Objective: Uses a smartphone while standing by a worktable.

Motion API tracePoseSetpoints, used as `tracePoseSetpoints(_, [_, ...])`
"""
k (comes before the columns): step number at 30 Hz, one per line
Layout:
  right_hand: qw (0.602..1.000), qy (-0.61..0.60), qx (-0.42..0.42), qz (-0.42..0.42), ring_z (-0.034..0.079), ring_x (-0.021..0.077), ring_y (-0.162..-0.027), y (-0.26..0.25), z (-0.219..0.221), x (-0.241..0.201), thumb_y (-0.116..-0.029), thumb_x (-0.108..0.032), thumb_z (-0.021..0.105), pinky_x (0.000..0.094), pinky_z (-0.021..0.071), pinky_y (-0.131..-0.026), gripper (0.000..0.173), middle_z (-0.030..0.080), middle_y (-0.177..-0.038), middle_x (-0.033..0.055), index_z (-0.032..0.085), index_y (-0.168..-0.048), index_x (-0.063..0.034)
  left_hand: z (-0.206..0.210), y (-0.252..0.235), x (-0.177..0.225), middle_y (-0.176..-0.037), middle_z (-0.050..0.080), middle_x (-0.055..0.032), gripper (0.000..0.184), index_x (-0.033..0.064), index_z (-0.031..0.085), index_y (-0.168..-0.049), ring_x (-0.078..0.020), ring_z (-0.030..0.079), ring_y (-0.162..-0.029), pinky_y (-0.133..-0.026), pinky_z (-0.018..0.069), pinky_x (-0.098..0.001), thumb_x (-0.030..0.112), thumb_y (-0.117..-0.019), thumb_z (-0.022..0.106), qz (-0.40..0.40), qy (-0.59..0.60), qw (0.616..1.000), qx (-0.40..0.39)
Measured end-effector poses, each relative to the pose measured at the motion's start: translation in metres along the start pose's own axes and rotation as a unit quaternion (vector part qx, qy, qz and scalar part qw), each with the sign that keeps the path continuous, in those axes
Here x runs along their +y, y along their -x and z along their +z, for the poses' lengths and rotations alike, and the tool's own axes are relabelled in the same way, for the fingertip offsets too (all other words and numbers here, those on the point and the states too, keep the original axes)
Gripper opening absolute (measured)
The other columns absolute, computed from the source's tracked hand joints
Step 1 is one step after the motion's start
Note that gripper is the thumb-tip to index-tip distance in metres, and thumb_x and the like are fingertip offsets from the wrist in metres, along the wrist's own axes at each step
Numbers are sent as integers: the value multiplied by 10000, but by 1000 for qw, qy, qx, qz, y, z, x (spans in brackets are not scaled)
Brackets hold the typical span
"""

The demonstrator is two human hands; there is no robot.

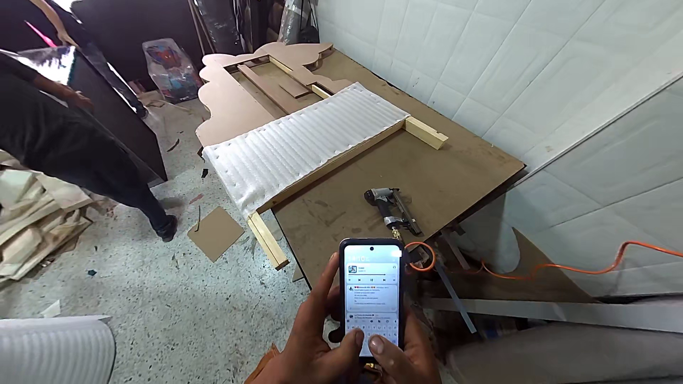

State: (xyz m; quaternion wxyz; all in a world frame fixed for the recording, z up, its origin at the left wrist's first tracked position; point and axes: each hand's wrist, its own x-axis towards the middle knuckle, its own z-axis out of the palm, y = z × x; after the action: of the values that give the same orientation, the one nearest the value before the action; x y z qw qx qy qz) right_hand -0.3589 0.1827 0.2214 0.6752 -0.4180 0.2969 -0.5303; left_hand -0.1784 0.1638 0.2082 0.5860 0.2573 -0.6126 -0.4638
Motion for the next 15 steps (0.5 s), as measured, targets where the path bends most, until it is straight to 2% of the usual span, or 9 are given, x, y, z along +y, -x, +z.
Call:
tracePoseSetpoints(2, [1000,-2,-5,3,721,235,-1043,-2,1,0,-939,-124,719,422,645,-826,671,687,-1234,120,332,-1481,-47,-4,2,-1,-1365,595,-208,981,183,37,-1652,-327,674,-1137,-952,595,-483,121,-923,691,4,3,1000,-10])
tracePoseSetpoints(5, [1000,7,-4,8,731,237,-1011,-5,4,0,-937,-141,732,417,654,-793,661,697,-1212,123,348,-1467,-44,-8,4,-2,-1385,582,-211,999,190,35,-1652,-337,666,-1155,-965,589,-499,69,-899,680,8,1,1000,-10])
tracePoseSetpoints(9, [1000,6,6,22,749,262,-957,-10,10,-1,-946,-126,724,428,669,-703,618,709,-1178,141,366,-1441,-33,-16,3,-2,-1414,564,-209,948,194,21,-1653,-329,656,-1174,-969,586,-490,245,-952,658,13,-11,1000,-23])
tracePoseSetpoints(12, [997,-18,-73,25,708,239,-1091,-10,0,3,-940,-80,688,452,639,-857,703,666,-1296,93,281,-1513,-89,-20,2,0,-1369,595,-207,925,197,36,-1652,-311,681,-1121,-930,600,-469,182,-947,635,11,-4,1000,-10])
tracePoseSetpoints(13, [995,-30,-90,30,699,241,-1114,-11,0,3,-935,-45,666,463,631,-877,706,655,-1317,85,269,-1516,-102,-22,1,0,-1367,597,-209,924,195,43,-1652,-311,681,-1121,-929,598,-468,180,-944,636,11,1,1000,-7])
tracePoseSetpoints(15, [994,-36,-93,38,708,249,-1096,-11,1,2,-937,17,619,467,640,-853,669,659,-1305,89,279,-1501,-102,-24,1,1,-1376,595,-206,916,189,43,-1653,-306,679,-1128,-938,597,-461,257,-966,645,10,5,1000,-8])
